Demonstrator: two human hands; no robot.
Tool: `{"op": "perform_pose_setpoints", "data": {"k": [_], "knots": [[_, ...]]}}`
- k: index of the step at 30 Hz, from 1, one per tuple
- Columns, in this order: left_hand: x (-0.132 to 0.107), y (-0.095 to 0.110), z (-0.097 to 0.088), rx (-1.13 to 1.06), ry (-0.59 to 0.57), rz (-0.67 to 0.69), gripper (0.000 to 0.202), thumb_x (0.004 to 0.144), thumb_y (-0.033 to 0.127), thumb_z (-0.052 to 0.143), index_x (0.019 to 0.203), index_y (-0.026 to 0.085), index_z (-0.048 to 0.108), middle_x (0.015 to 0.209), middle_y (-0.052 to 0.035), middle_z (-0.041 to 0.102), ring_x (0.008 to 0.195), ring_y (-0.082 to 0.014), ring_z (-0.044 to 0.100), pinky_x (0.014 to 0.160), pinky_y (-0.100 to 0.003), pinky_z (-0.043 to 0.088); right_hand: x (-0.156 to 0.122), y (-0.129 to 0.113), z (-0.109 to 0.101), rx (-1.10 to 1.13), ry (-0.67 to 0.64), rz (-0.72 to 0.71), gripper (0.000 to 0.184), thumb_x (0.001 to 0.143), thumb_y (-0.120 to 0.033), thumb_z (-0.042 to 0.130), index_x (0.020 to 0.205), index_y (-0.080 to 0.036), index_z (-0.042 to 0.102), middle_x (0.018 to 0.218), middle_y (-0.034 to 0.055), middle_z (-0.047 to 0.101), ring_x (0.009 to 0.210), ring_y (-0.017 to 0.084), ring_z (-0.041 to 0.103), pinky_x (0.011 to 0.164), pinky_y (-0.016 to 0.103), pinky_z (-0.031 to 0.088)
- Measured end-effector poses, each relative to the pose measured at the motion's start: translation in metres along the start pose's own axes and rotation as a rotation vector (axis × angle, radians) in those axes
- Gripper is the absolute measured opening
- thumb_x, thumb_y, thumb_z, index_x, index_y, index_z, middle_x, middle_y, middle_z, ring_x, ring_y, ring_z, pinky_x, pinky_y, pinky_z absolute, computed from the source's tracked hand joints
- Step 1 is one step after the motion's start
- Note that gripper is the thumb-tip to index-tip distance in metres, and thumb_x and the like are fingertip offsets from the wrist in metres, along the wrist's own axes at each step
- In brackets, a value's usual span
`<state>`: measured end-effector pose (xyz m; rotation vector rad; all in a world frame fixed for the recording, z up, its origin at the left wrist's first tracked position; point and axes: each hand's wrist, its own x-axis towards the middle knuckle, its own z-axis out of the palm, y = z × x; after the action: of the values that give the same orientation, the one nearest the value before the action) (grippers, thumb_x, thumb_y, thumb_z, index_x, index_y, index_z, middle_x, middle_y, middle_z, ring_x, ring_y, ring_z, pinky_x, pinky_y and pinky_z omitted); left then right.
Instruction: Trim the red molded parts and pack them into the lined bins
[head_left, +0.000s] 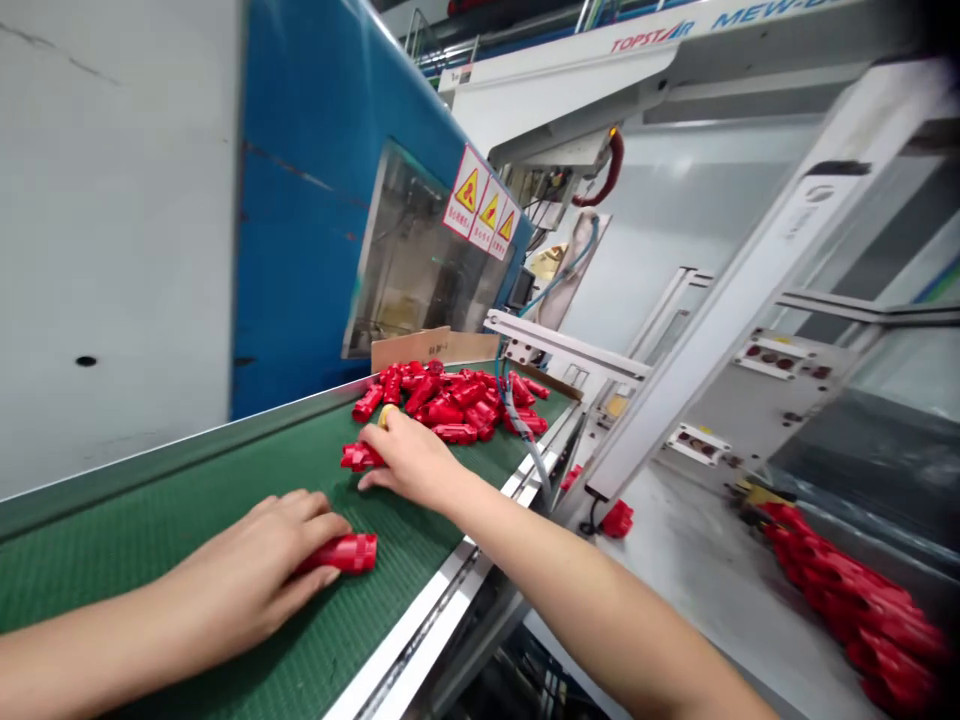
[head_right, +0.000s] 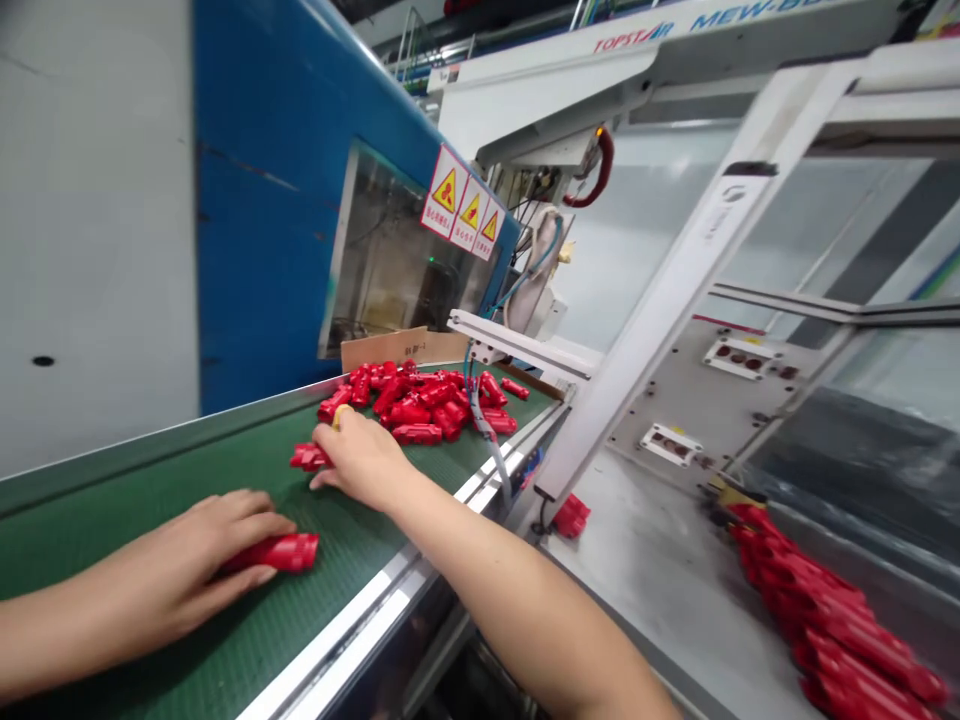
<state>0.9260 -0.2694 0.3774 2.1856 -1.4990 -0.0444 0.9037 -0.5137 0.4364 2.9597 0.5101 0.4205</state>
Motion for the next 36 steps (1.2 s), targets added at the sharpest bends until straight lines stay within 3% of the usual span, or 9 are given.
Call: {"op": "perform_pose_setpoints", "data": {"k": [3,6,11,16,20,24,29,34,36], "knots": [[-0.009,-0.003,0.018,0.006,0.109,-0.023,0.033,0.105,0.041,0.044,0.126,0.03,0.067,0.113,-0.0094,0.064,0.1,-0.0257,0.064,0.089,-0.038,0.05,-0.012,-0.01,0.008,0.047,-0.126,-0.065,0.061,0.096,-0.052,0.071,0.147,-0.021,0.057,0.138,0.0169,0.051,0.118,0.03,0.055,0.1,0.045,0.047],[-0.01,-0.01,0.021,0.018,0.19,0.018,0.034,0.103,0.039,0.052,0.134,0.028,0.061,0.121,-0.0089,0.065,0.106,-0.0263,0.062,0.094,-0.041,0.046,-0.026,-0.007,0.002,0.189,-0.168,-0.057,0.046,0.108,-0.026,0.055,0.154,-0.032,0.051,0.139,0.0104,0.056,0.123,0.025,0.052,0.108,0.046,0.042],[-0.01,-0.004,0.013,0.09,0.181,0.049,0.015,0.1,0.034,0.056,0.107,0.024,0.065,0.109,-0.0073,0.065,0.099,-0.0261,0.059,0.087,-0.043,0.043,-0.033,-0.013,-0.003,0.442,-0.088,0.016,0.045,0.089,-0.012,0.081,0.132,-0.018,0.069,0.107,0.0048,0.068,0.103,0.018,0.062,0.097,0.032,0.049],[-0.004,0.0,0.011,0.077,0.222,0.069,0.025,0.093,0.027,0.062,0.118,0.027,0.063,0.145,-0.0118,0.05,0.129,-0.0348,0.047,0.102,-0.051,0.04,-0.035,-0.028,0.003,0.654,-0.055,-0.006,0.025,0.091,-0.012,0.079,0.115,-0.019,0.077,0.108,0.0031,0.073,0.101,0.015,0.069,0.093,0.027,0.053],[0.004,0.0,0.001,-0.062,0.034,0.033,0.022,0.089,0.029,0.065,0.109,0.023,0.06,0.12,-0.0076,0.062,0.109,-0.0269,0.059,0.098,-0.043,0.045,-0.01,-0.01,-0.001,0.372,-0.072,-0.026,0.023,0.107,-0.015,0.055,0.115,-0.018,0.077,0.112,0.0039,0.077,0.107,0.014,0.069,0.098,0.026,0.051],[-0.002,0.001,-0.005,-0.045,0.033,-0.043,0.013,0.087,0.028,0.063,0.097,0.022,0.057,0.106,-0.0065,0.064,0.095,-0.0257,0.062,0.085,-0.04,0.049,0.033,0.013,0.003,0.12,-0.002,0.104,0.037,0.098,-0.002,0.053,0.13,-0.013,0.068,0.131,0.0163,0.066,0.127,0.029,0.054,0.111,0.048,0.039],[-0.021,-0.006,0.005,-0.085,0.152,-0.135,0.069,0.081,0.036,0.076,0.143,0.023,0.047,0.139,-0.0122,0.06,0.125,-0.0316,0.06,0.103,-0.044,0.05,0.044,0.009,0.013,-0.011,-0.034,0.148,0.033,0.092,0.003,0.049,0.115,-0.005,0.071,0.123,0.024,0.06,0.124,0.038,0.05,0.107,0.056,0.037],[-0.024,-0.003,0.003,-0.059,0.108,-0.109,0.041,0.088,0.03,0.067,0.128,0.021,0.061,0.126,-0.0121,0.062,0.117,-0.0313,0.059,0.102,-0.047,0.048,0.026,0.014,0.007,0.076,-0.119,0.104,0.037,0.087,-0.006,0.072,0.123,-0.015,0.071,0.122,0.0157,0.064,0.115,0.032,0.059,0.1,0.046,0.045],[-0.023,-0.001,0.0,-0.083,0.116,-0.116,0.046,0.088,0.028,0.068,0.132,0.021,0.057,0.127,-0.0119,0.061,0.118,-0.0306,0.057,0.104,-0.047,0.047,0.021,0.02,0.003,0.155,-0.16,0.082,0.041,0.082,-0.008,0.081,0.121,-0.02,0.073,0.113,0.0094,0.071,0.109,0.027,0.064,0.095,0.037,0.048]]}}
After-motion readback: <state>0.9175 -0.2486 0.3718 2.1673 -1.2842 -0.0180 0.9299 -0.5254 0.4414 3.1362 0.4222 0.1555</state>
